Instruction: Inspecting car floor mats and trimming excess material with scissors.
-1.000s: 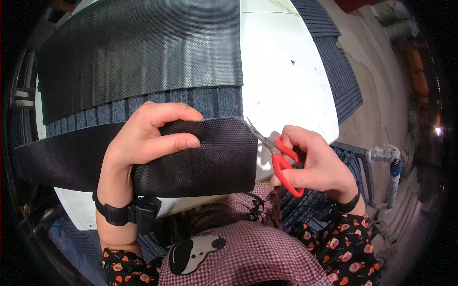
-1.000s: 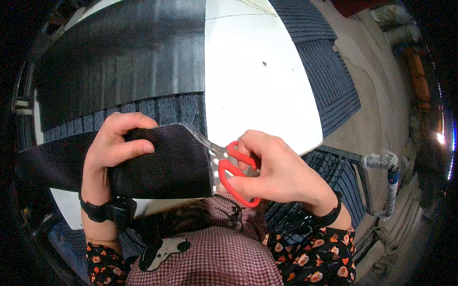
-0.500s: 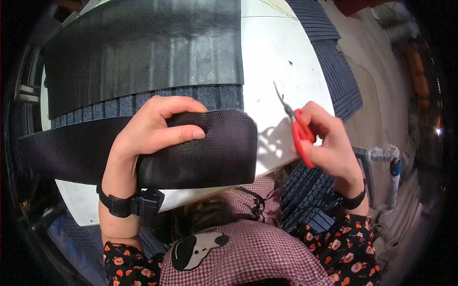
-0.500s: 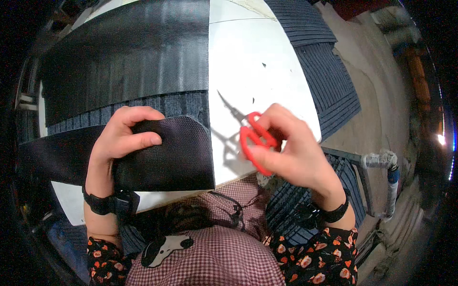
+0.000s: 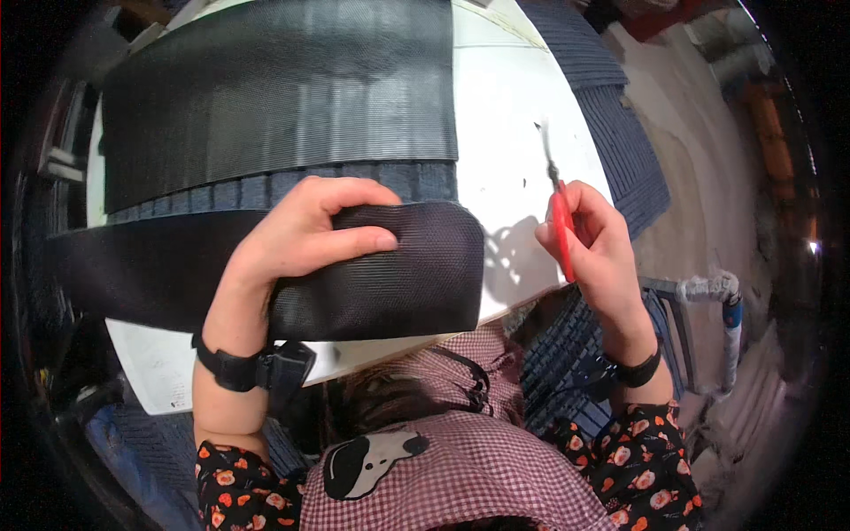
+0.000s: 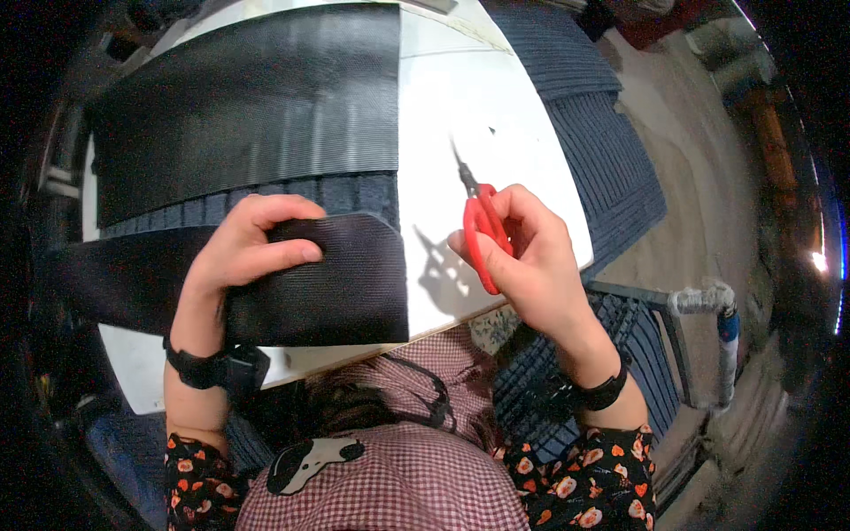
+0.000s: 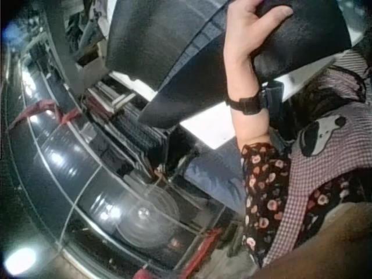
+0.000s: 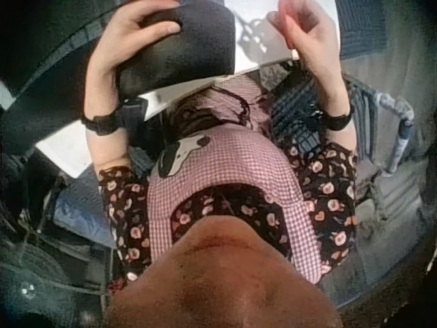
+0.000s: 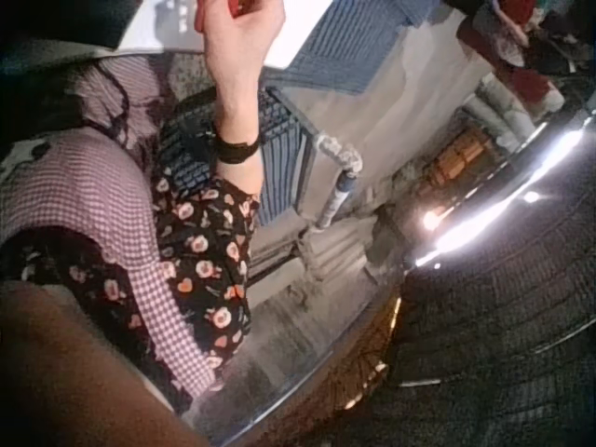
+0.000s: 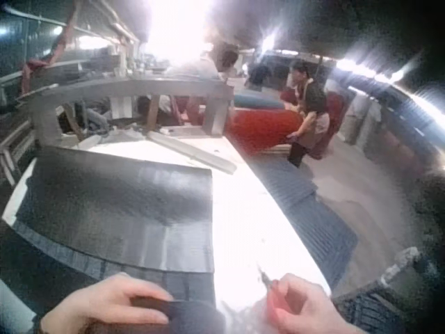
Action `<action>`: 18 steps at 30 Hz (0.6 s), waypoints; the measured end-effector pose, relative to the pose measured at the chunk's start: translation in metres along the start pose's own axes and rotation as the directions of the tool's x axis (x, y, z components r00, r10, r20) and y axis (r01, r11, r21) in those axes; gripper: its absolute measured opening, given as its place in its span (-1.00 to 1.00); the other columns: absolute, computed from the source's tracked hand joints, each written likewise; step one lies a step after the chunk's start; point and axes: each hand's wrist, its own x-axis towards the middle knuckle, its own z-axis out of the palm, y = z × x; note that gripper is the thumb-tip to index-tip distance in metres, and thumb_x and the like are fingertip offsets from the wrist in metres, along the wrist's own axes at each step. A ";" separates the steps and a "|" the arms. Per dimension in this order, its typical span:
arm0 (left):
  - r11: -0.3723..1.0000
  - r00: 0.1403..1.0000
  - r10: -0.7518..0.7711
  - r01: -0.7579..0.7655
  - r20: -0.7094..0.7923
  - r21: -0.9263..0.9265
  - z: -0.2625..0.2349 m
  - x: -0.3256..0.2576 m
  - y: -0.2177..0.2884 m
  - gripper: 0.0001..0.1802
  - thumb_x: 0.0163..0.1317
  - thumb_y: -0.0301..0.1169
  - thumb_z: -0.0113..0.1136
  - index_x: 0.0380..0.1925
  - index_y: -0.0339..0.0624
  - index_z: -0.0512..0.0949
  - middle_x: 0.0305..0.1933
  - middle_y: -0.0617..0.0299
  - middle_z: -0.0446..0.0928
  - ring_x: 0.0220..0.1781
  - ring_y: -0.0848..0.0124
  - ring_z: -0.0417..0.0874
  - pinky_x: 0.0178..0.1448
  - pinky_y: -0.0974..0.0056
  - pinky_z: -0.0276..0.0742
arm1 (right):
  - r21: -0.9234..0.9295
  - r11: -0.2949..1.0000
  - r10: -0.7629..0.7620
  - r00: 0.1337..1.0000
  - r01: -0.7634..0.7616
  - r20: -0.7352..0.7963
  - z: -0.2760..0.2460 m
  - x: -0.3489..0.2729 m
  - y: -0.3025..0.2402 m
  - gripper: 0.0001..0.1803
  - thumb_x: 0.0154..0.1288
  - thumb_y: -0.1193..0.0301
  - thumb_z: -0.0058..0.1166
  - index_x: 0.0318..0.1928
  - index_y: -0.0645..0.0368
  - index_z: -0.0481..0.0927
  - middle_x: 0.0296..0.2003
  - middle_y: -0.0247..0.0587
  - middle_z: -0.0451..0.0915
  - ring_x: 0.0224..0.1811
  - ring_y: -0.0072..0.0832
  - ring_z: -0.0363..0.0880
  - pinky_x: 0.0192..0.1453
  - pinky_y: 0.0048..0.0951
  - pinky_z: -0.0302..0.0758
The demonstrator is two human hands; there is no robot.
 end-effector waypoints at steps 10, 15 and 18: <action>0.751 0.927 0.359 -0.216 -0.111 0.624 0.026 -0.008 0.029 -0.63 -0.01 -0.10 0.22 -0.31 -0.11 0.51 -0.36 0.13 0.53 -0.23 0.16 0.57 -0.17 0.16 0.46 | 0.323 0.939 0.174 0.974 -0.119 -0.148 0.058 -0.042 0.008 -0.85 0.14 0.47 0.08 -0.40 0.11 0.34 -0.55 -0.50 0.30 -0.66 -0.73 0.22 -0.65 -0.69 0.24; 0.465 0.836 0.533 -0.157 -0.133 0.871 -0.004 -0.066 0.071 -0.59 -0.11 -0.25 0.31 -0.23 -0.15 0.49 -0.36 0.16 0.46 -0.24 0.19 0.49 -0.16 0.16 0.38 | 0.135 0.988 0.088 0.993 -0.076 -0.081 0.052 -0.028 0.045 -0.85 0.09 0.46 0.11 -0.54 0.15 0.42 -0.62 -0.50 0.31 -0.62 -0.69 0.24 -0.55 -0.64 0.20; 0.419 0.867 0.342 0.204 -0.362 0.885 -0.021 -0.146 0.091 -0.53 -0.17 -0.30 0.36 -0.19 -0.16 0.50 -0.27 0.11 0.49 -0.16 0.13 0.47 -0.06 0.16 0.35 | 0.157 0.987 0.048 0.998 -0.039 -0.052 0.062 -0.027 0.027 -0.88 0.11 0.44 0.13 -0.47 0.16 0.46 -0.61 -0.50 0.35 -0.61 -0.72 0.27 -0.54 -0.65 0.21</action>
